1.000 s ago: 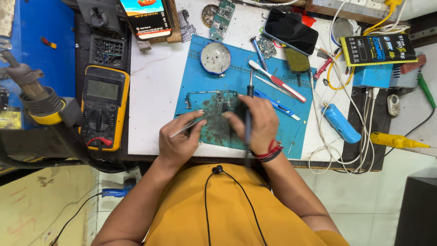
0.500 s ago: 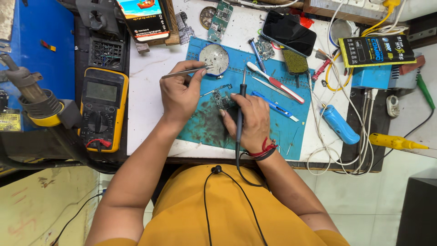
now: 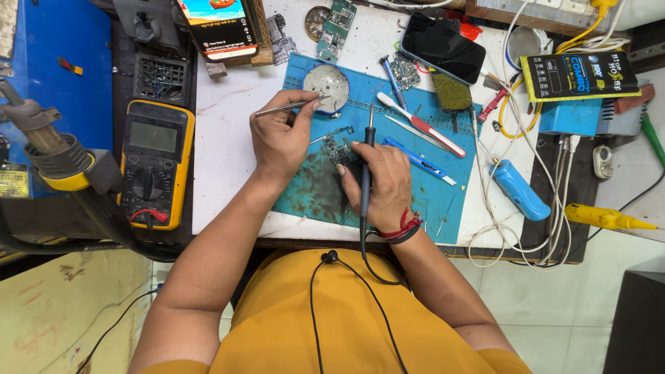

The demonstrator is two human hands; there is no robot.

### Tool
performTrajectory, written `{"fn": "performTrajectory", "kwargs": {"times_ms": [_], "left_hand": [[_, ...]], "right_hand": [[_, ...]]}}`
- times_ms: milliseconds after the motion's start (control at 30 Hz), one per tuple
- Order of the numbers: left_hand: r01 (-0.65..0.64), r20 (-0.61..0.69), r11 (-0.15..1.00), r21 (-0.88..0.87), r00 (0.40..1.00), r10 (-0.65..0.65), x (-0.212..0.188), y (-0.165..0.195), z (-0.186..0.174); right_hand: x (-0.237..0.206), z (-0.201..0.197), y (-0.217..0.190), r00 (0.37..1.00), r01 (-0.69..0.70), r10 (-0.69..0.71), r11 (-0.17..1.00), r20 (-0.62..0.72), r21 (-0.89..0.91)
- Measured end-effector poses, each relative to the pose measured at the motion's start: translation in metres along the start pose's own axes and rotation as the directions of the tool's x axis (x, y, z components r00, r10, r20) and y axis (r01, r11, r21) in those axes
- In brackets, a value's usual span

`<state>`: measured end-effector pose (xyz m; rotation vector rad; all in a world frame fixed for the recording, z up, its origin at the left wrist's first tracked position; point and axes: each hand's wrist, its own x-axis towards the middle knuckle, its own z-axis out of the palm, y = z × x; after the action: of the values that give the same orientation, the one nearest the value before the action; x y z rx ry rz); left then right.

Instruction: The person solders components on a small circuit board placed on a blue silicone mat, holding the board with tweezers in one hand and a soldering iron in the other. They reposition the board, apply solder to multiple points, and periodically touch the iron to the sponge holder while working across the board.

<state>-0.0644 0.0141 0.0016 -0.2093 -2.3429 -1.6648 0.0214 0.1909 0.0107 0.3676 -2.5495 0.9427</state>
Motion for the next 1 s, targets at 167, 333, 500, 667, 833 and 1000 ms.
{"fn": "performTrajectory", "kwargs": {"times_ms": [167, 333, 500, 667, 833, 1000], "left_hand": [[0.009, -0.035, 0.998, -0.069, 0.999, -0.012, 0.000, -0.002, -0.001], [0.052, -0.014, 0.997, -0.056, 0.999, -0.053, 0.002, -0.004, -0.001], [0.041, -0.010, 0.998, -0.044, 0.999, -0.042, 0.003, -0.005, 0.001], [0.031, -0.016, 0.999, -0.019, 0.999, -0.031, 0.004, -0.006, 0.002], [0.043, -0.026, 0.998, -0.053, 0.999, -0.044, 0.003, -0.006, 0.002], [0.067, -0.021, 0.995, -0.067, 0.997, -0.069, 0.003, -0.007, 0.001]], "right_hand": [[-0.002, 0.000, 0.003, 0.999, -0.034, 0.035, 0.999, -0.023, 0.029], [-0.003, 0.000, 0.002, 0.999, -0.042, 0.043, 0.998, -0.016, 0.055], [-0.002, -0.001, 0.002, 0.999, -0.035, 0.036, 0.997, -0.010, 0.063], [-0.004, 0.001, 0.005, 1.000, -0.025, 0.026, 0.996, -0.013, 0.084], [-0.011, 0.002, 0.008, 0.999, -0.032, 0.036, 0.993, -0.032, 0.118], [-0.017, 0.008, 0.011, 0.988, -0.120, 0.139, 0.965, -0.065, 0.233]]}}
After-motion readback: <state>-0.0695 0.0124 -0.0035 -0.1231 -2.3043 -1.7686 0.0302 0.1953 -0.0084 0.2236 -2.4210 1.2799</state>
